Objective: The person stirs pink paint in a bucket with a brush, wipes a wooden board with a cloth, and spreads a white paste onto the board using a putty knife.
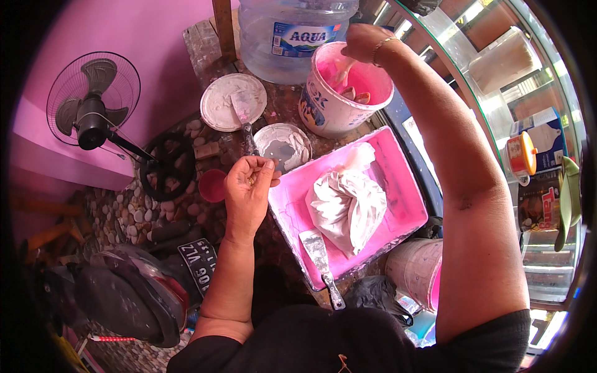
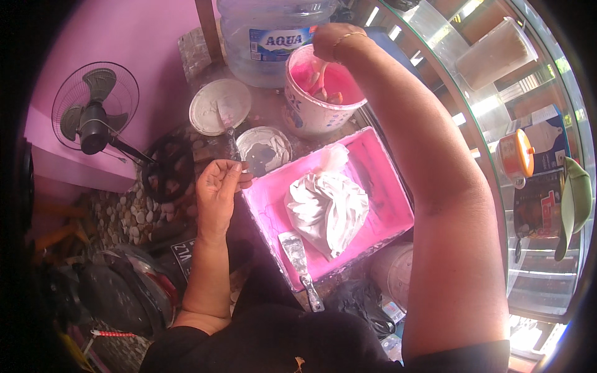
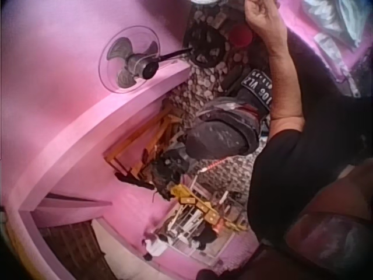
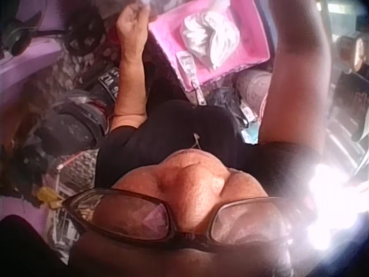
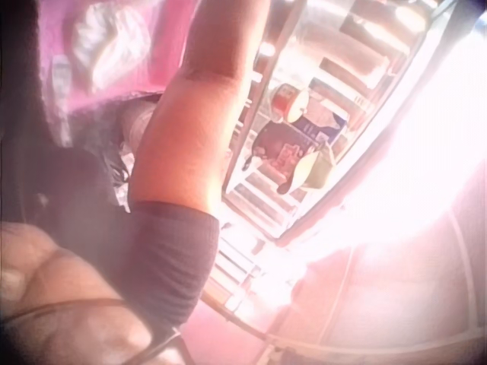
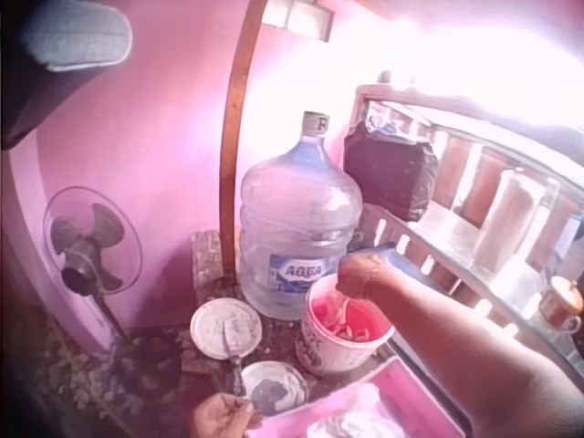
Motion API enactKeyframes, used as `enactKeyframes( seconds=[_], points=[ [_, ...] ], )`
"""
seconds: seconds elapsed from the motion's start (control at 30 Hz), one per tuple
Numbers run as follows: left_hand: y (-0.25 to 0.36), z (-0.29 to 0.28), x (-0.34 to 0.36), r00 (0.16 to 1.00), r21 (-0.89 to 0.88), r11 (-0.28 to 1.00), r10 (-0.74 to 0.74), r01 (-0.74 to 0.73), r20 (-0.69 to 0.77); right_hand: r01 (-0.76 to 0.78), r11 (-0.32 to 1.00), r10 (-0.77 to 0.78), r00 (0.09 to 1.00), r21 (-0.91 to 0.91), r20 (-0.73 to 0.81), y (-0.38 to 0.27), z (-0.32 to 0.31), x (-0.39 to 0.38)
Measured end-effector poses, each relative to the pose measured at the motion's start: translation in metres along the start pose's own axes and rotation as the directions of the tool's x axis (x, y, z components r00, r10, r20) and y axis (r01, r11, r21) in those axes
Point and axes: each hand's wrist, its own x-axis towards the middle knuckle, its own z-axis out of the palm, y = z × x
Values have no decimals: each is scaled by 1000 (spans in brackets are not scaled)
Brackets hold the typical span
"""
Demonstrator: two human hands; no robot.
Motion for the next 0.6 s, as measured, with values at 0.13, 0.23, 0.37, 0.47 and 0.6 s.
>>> enactKeyframes(
  seconds=[0.13,0.23,0.37,0.47,0.6],
  points=[
    [3,8,4,1000,15,1000,-10,10,19,-5,970,8,1000,-242,11,-2,-9,-18],
    [3,6,3,1000,9,1000,-11,11,13,-14,958,37,996,-287,76,12,28,-7],
    [0,6,3,1000,21,1000,-13,12,19,-129,980,146,983,-154,107,43,82,2],
    [1,6,2,1000,43,999,-25,24,15,-166,982,182,961,-93,210,50,103,3],
    [-1,8,2,999,27,999,-29,29,31,-78,997,70,972,23,226,48,87,-4]
  ],
)
